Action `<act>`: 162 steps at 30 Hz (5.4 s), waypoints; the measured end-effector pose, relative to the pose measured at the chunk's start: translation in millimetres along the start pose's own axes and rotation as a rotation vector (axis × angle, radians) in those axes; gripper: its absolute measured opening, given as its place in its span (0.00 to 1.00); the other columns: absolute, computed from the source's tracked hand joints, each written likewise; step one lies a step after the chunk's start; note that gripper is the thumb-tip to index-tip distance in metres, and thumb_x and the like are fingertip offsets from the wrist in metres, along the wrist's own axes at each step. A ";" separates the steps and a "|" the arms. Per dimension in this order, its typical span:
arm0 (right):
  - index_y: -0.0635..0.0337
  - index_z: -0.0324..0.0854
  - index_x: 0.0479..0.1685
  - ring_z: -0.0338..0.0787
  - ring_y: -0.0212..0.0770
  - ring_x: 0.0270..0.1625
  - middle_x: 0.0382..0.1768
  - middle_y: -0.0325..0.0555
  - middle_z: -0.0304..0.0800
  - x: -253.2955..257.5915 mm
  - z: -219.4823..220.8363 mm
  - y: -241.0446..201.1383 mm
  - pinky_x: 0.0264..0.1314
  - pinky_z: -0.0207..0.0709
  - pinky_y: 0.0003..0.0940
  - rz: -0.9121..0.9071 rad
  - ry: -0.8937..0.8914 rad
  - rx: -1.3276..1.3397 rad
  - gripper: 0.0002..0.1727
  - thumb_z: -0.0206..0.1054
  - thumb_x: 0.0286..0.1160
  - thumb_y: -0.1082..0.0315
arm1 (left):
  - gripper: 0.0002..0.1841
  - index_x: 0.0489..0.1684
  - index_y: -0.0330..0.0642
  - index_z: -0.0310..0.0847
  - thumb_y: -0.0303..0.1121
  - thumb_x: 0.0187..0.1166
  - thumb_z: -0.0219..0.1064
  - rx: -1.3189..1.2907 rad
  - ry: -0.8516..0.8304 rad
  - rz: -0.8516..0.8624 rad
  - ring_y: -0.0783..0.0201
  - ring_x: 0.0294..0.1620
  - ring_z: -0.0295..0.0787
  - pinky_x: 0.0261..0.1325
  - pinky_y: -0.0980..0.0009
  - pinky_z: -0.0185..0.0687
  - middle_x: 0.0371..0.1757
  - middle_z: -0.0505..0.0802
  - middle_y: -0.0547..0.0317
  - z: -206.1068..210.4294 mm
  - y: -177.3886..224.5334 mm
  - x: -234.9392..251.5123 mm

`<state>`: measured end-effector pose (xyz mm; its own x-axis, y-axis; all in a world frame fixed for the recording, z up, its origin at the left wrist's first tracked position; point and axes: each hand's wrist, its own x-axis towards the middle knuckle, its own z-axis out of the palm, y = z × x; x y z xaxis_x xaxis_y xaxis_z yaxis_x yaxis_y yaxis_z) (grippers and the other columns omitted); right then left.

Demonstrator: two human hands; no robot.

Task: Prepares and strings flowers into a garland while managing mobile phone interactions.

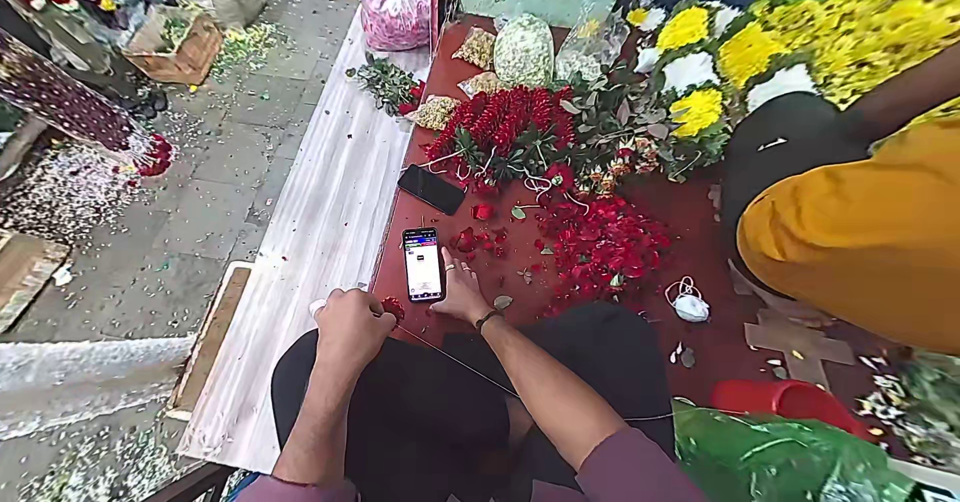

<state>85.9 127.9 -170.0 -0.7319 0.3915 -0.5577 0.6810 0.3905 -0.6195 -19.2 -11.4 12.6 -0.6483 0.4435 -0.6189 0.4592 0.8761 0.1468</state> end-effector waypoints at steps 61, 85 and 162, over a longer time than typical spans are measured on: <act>0.60 0.86 0.63 0.88 0.52 0.48 0.41 0.52 0.92 46.6 16.9 5.2 0.67 0.71 0.63 -0.001 0.256 0.517 0.21 0.66 0.83 0.54 | 0.10 0.36 0.42 0.94 0.38 0.73 0.71 -0.019 -0.023 0.016 0.40 0.61 0.83 0.67 0.34 0.67 0.47 0.92 0.44 0.8 -2.0 1.8; 0.56 0.82 0.70 0.88 0.54 0.53 0.43 0.51 0.92 47.1 26.1 -4.4 0.73 0.66 0.63 0.058 0.355 0.337 0.29 0.68 0.79 0.46 | 0.10 0.36 0.43 0.93 0.39 0.72 0.71 -0.001 -0.059 -0.005 0.40 0.61 0.83 0.66 0.35 0.68 0.47 0.92 0.45 2.5 2.0 7.5; 0.61 0.73 0.80 0.85 0.57 0.60 0.52 0.56 0.89 34.4 15.1 -9.0 0.77 0.60 0.65 -0.014 0.273 0.391 0.39 0.80 0.63 0.66 | 0.11 0.39 0.43 0.93 0.40 0.73 0.72 -0.028 -0.065 -0.050 0.40 0.61 0.84 0.68 0.34 0.67 0.47 0.93 0.44 -1.0 2.7 9.5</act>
<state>54.2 125.3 -192.0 -0.6719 0.6137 -0.4147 0.5723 0.0747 -0.8166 -24.7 -4.6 7.9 -0.6287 0.3870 -0.6745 0.4099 0.9020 0.1355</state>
